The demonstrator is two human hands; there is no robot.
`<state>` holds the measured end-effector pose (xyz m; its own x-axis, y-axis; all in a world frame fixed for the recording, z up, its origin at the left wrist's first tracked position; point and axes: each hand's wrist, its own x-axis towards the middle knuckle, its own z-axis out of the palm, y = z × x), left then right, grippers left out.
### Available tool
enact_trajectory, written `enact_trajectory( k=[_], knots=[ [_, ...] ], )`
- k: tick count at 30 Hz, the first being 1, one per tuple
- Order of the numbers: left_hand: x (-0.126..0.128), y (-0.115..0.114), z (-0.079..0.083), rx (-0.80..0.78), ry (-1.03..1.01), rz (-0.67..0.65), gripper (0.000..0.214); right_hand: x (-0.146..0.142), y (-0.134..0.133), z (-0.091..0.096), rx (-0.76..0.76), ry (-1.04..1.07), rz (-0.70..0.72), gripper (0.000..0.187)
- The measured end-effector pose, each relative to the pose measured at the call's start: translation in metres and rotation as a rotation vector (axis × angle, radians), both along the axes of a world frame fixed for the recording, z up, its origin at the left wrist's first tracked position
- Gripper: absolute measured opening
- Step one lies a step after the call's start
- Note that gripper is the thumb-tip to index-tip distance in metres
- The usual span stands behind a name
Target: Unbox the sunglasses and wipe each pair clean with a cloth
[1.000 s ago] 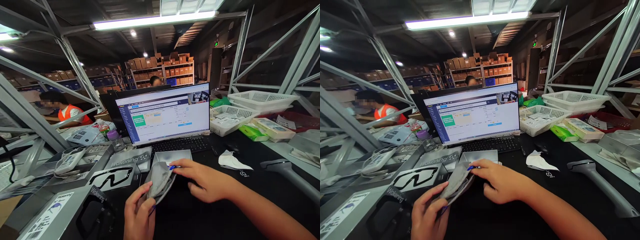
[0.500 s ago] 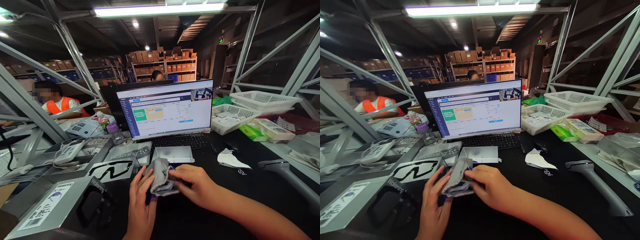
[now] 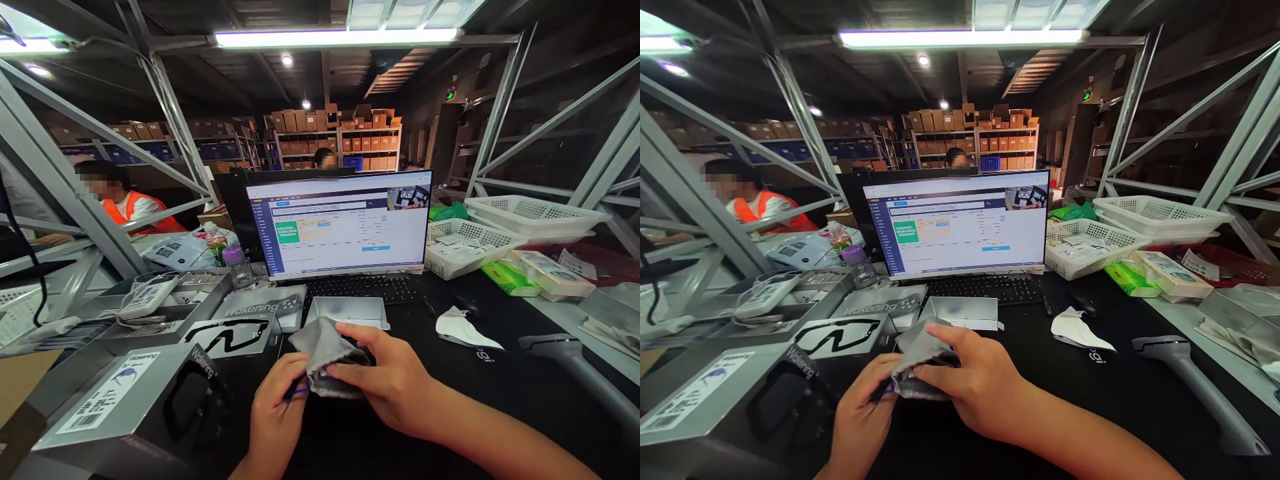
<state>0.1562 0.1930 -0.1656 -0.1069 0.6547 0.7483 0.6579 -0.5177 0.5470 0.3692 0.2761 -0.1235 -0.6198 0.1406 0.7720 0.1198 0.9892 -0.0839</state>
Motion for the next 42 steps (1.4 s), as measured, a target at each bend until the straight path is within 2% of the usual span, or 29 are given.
enact_trajectory(
  k=[3,7,10,13,18,22,25,28,30,33,35,40,42],
  knots=[
    [0.000,-0.001,0.004,0.031,0.116,-0.093,0.021,0.002,0.000,0.002,0.028,-0.080,-0.005,0.032],
    [0.001,-0.002,0.008,0.087,0.211,-0.105,0.023,0.005,-0.002,0.004,0.076,-0.183,-0.007,0.031],
    [0.003,-0.001,0.012,0.083,0.279,-0.152,0.022,0.007,-0.002,0.011,0.120,-0.319,-0.011,0.029],
    [0.005,0.000,0.015,0.113,0.321,-0.188,0.019,0.012,-0.003,0.021,0.103,-0.467,-0.033,0.022],
    [0.007,-0.002,0.016,0.070,0.254,-0.107,0.017,0.018,-0.007,0.031,0.122,-0.533,-0.094,0.014],
    [0.011,-0.005,0.013,0.096,0.171,-0.001,0.017,0.011,-0.013,0.024,0.168,-0.532,-0.097,0.008],
    [0.011,-0.005,0.009,0.105,0.157,-0.002,0.017,0.008,-0.009,0.017,0.143,-0.470,-0.101,0.011],
    [0.004,0.000,0.005,0.086,0.039,0.021,0.023,0.014,0.009,0.014,-0.035,-0.272,-0.076,0.017],
    [-0.005,0.007,0.002,0.007,-0.205,0.076,0.042,0.020,0.026,0.014,-0.220,-0.084,-0.072,0.018],
    [-0.016,0.019,-0.001,-0.192,-0.596,0.111,0.060,0.024,0.048,0.014,-0.548,0.198,-0.096,0.007],
    [-0.019,0.024,-0.001,-0.280,-0.710,0.072,0.067,0.019,0.054,0.011,-0.695,0.305,-0.079,0.006],
    [-0.016,0.024,0.006,-0.409,-0.875,-0.013,0.077,-0.002,0.048,-0.002,-1.008,0.271,0.233,0.024],
    [-0.015,0.023,0.009,-0.446,-0.922,0.007,0.070,-0.004,0.046,-0.004,-1.032,0.208,0.271,0.024]
  ],
)
